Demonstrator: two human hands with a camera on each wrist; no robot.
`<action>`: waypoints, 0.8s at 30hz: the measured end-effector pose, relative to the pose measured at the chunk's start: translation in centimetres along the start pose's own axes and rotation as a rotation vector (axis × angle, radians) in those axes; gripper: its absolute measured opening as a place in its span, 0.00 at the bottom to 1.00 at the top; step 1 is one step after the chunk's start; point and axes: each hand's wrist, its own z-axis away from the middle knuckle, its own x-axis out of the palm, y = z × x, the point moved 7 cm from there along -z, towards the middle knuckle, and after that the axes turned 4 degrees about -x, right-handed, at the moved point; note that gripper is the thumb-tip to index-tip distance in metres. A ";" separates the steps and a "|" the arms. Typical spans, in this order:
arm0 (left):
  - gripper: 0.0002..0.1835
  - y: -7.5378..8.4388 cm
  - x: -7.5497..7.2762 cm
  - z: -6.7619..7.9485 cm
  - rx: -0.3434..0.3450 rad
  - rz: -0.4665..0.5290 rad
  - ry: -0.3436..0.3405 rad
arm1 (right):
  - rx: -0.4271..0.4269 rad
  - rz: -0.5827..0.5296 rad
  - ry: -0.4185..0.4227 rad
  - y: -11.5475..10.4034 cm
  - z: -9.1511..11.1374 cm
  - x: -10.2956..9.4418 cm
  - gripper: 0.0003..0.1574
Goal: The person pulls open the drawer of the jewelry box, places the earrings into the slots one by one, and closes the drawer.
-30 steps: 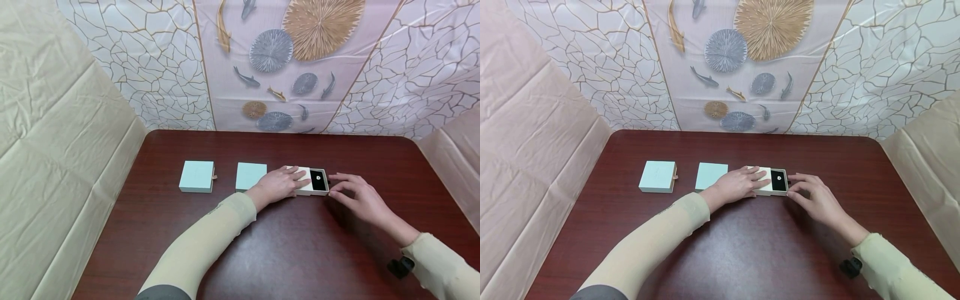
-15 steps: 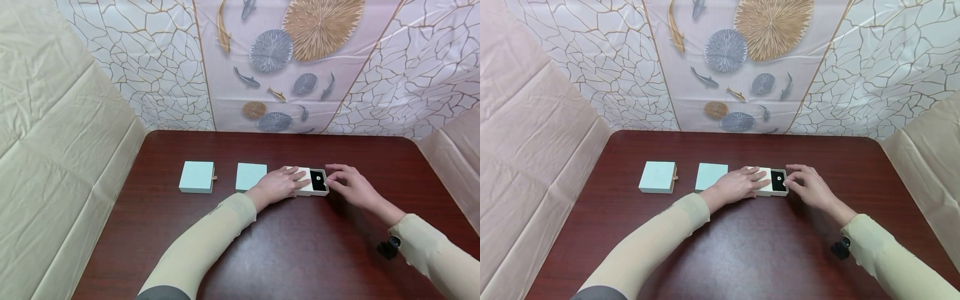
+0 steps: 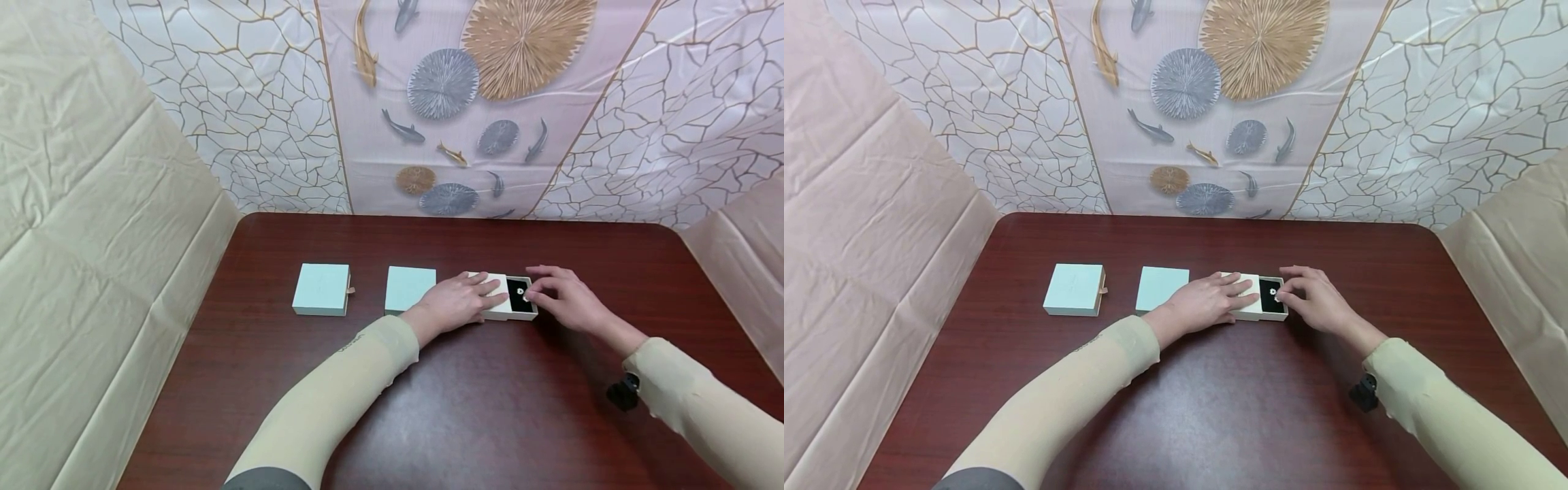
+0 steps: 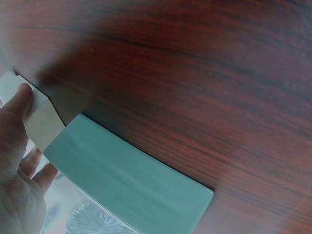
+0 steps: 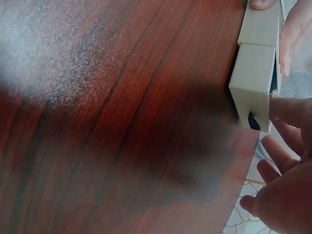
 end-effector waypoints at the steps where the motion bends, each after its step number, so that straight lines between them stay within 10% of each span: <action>1: 0.33 0.0 0.0 0.0 0.001 -0.001 0.000 | -0.004 0.003 -0.002 0.0 0.0 0.1 0.07; 24: 0.33 -0.1 0.2 0.0 0.006 0.011 -0.005 | -0.060 0.040 -0.044 -0.7 -0.6 0.5 0.08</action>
